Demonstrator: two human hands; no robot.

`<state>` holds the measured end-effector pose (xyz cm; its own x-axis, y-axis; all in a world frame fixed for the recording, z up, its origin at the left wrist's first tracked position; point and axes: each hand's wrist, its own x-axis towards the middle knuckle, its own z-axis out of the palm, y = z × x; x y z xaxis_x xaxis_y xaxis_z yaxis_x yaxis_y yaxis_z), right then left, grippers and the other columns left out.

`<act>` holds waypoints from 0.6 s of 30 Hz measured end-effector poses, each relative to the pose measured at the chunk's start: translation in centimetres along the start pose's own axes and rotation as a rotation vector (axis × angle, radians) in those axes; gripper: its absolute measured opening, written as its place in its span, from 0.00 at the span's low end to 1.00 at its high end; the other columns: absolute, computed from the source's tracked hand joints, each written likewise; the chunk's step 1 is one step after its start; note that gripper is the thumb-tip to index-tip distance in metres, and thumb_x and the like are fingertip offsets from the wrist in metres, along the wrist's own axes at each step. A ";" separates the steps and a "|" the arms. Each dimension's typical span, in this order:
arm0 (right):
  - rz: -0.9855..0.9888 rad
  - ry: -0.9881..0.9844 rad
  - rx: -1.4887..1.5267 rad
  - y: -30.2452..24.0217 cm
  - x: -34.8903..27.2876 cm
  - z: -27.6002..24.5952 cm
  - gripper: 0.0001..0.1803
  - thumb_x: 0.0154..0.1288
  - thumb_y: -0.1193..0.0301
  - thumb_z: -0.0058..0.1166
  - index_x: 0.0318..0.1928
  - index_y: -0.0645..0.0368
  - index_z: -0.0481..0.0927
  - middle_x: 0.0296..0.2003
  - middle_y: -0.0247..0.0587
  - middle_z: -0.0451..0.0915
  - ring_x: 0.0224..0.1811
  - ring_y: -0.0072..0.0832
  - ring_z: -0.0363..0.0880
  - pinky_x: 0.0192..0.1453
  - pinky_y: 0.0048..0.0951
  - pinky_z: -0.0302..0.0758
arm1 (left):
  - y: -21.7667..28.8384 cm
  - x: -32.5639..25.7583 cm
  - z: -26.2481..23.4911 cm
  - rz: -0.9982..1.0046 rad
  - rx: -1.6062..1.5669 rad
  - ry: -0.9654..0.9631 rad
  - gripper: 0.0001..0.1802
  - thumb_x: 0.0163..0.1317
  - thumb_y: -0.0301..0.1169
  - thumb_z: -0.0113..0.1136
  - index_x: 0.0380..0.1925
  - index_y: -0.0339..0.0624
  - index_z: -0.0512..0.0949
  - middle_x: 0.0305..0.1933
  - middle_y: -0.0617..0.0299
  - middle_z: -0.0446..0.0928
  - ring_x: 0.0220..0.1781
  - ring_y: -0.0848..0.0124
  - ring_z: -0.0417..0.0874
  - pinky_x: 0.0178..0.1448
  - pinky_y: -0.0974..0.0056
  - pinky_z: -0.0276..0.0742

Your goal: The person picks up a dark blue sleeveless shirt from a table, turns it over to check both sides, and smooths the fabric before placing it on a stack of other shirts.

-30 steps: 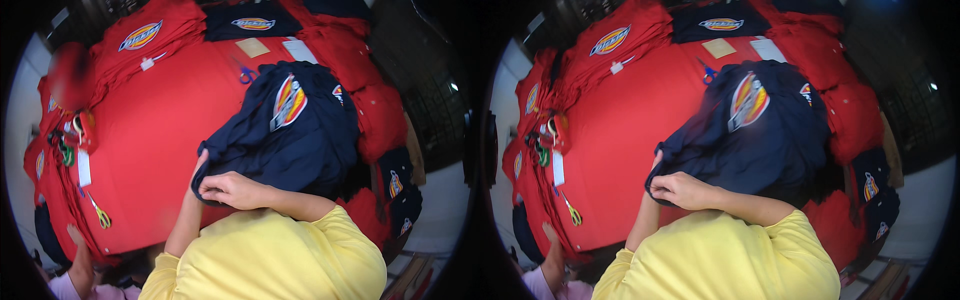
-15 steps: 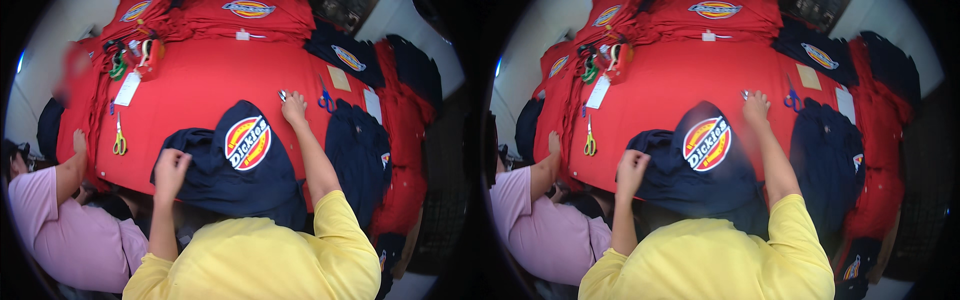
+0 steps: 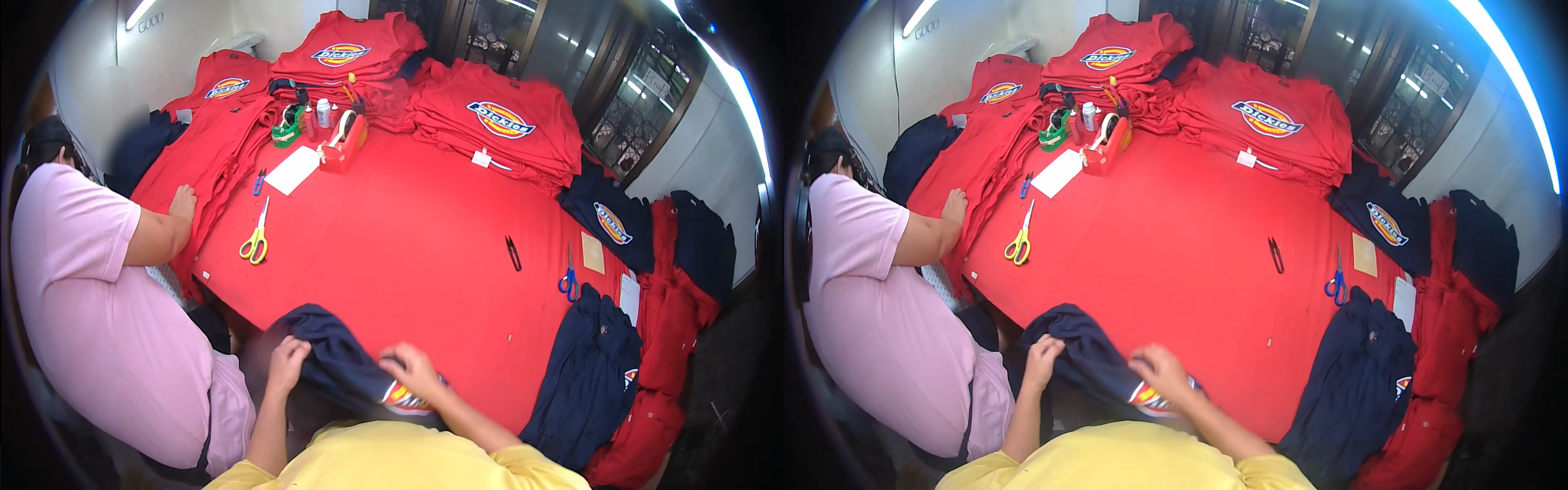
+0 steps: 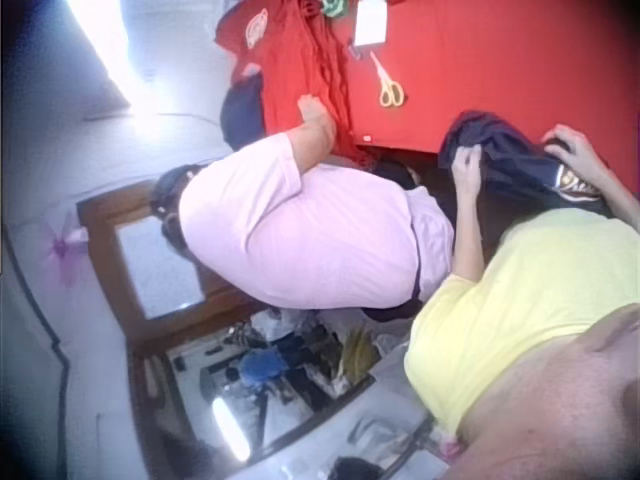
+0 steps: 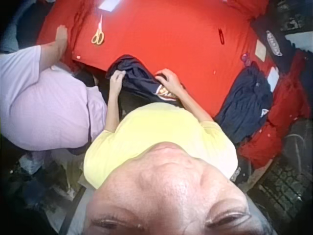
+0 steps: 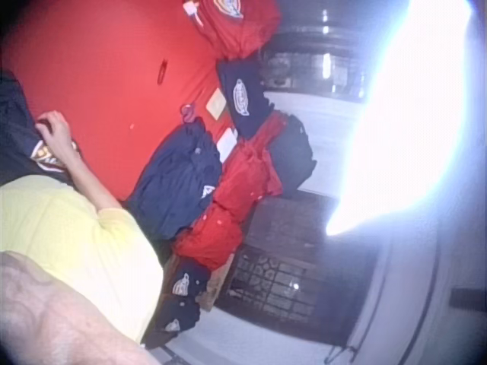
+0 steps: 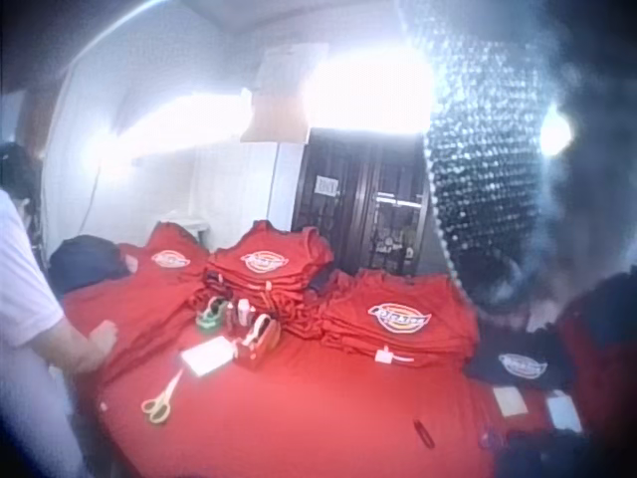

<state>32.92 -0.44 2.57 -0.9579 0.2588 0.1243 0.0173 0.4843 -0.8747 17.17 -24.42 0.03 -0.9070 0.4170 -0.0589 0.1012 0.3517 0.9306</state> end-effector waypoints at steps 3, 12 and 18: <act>0.217 -0.244 0.350 -3.3 -5.6 -0.6 0.09 0.67 0.69 0.54 0.43 0.60 0.79 0.41 0.37 0.78 0.49 0.28 0.76 0.56 0.29 0.69 | 0.1 -0.5 -0.3 -0.084 0.227 0.151 0.16 0.54 0.34 0.68 0.21 0.33 0.74 0.28 0.57 0.74 0.31 0.68 0.75 0.38 0.65 0.70; 0.269 0.220 0.944 -2.1 -11.7 -6.7 0.07 0.71 0.73 0.50 0.45 0.62 0.74 0.37 0.34 0.78 0.43 0.19 0.75 0.50 0.22 0.70 | -4.7 -5.5 -1.4 -0.271 0.341 -0.413 0.26 0.38 0.38 0.77 0.35 0.33 0.77 0.34 0.49 0.80 0.39 0.59 0.82 0.45 0.59 0.76; 0.843 -0.292 1.266 3.3 -21.0 -9.1 0.19 0.73 0.60 0.47 0.51 0.64 0.75 0.38 0.33 0.79 0.41 0.18 0.75 0.46 0.22 0.70 | -6.9 -10.1 -2.9 -0.135 0.869 -0.526 0.18 0.55 0.34 0.64 0.44 0.36 0.77 0.42 0.44 0.80 0.48 0.46 0.80 0.59 0.52 0.74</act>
<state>55.66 3.27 1.36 -0.8188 -0.1556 -0.5526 0.4612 -0.7514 -0.4719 24.45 -33.46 -4.76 -0.6596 0.5702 -0.4897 0.4628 0.8215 0.3332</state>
